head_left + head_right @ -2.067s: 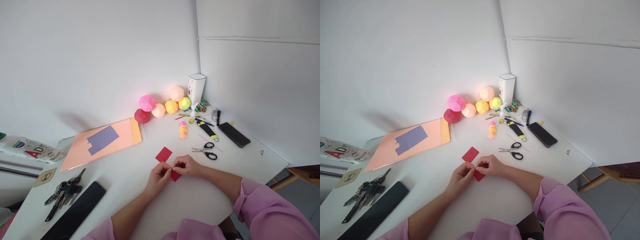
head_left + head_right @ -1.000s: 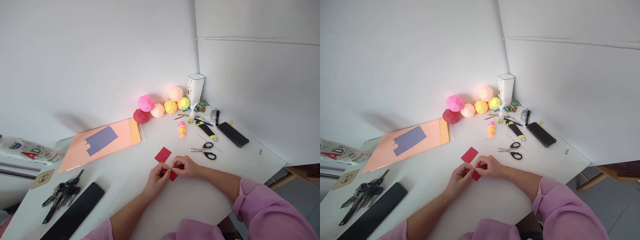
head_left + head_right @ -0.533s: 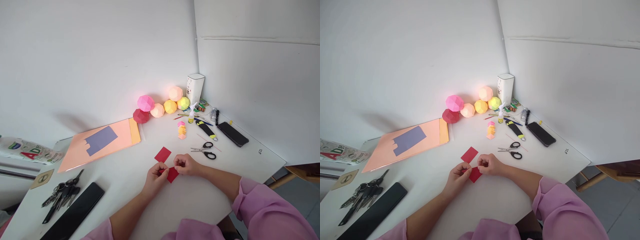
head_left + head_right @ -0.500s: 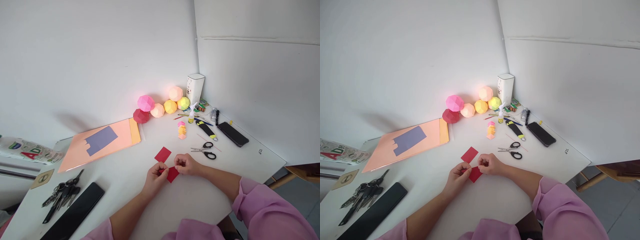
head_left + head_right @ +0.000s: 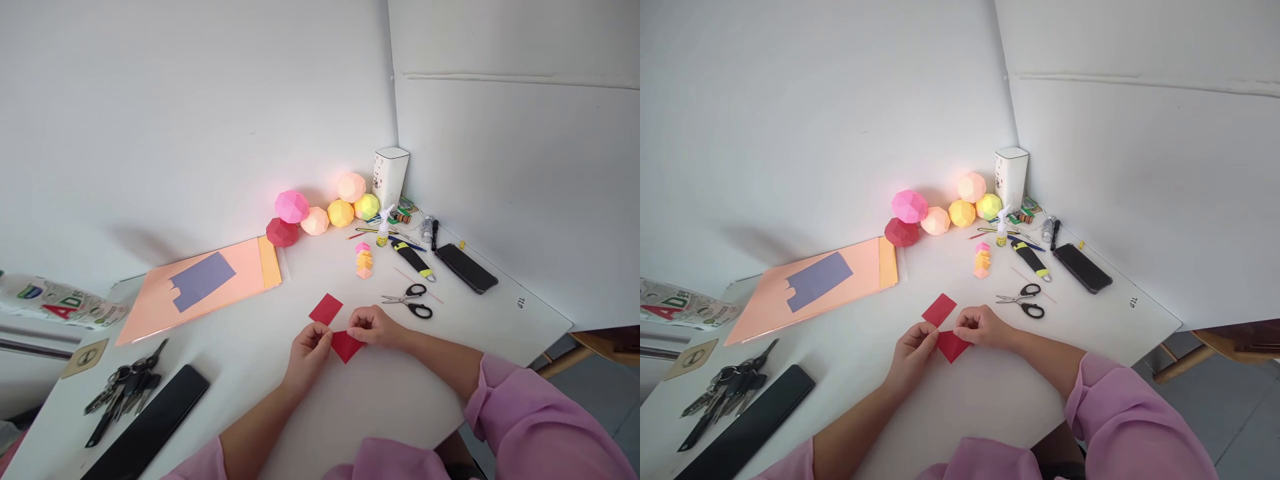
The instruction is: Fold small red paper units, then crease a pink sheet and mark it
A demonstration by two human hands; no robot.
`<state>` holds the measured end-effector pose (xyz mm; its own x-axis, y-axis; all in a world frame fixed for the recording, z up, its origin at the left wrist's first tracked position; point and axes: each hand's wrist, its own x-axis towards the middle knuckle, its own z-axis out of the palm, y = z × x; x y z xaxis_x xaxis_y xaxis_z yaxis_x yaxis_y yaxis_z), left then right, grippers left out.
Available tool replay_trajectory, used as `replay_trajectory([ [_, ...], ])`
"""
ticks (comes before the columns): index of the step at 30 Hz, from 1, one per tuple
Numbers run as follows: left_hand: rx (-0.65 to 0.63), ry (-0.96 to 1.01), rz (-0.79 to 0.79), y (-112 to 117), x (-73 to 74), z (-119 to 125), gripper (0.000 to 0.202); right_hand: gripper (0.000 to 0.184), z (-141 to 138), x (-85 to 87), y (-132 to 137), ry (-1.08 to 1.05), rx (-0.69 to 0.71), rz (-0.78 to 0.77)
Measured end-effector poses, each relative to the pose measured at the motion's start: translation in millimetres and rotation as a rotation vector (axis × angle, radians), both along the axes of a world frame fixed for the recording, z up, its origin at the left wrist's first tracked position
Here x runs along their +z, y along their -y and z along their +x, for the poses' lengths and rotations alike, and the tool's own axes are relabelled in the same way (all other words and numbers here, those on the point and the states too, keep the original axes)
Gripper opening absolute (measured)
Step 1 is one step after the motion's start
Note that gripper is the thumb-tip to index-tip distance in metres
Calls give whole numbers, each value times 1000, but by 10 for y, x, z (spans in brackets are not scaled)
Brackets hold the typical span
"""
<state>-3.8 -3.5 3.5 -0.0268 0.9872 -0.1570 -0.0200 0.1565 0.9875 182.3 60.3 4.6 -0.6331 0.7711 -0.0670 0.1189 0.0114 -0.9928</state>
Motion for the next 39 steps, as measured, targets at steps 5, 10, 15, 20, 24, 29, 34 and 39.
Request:
replay_trajectory([
  [5,41,55,-7,-16,0,6,30,24,1,-18,-9,-68,-42,-89],
  [10,49,119,-6,-28,-2,32,31,27,-15,-41,-8,-97,-30,-114],
  [15,59,131,-15,-34,-35,27,32,26,-20,-38,-14,-110,-15,-125],
  [20,77,134,-5,-26,-60,18,35,26,-14,-62,-26,-141,-13,-123],
  [24,29,208,-8,-23,-64,16,38,23,-11,-83,-28,-121,-2,-92],
  [29,-7,183,-1,-20,-59,14,40,27,-19,-107,-36,-135,-23,-99],
  [34,-49,120,11,-9,-66,11,40,29,-17,-102,-45,-98,1,-82],
  [39,-66,159,41,9,-43,22,45,26,-23,-72,-40,-132,-7,-68],
])
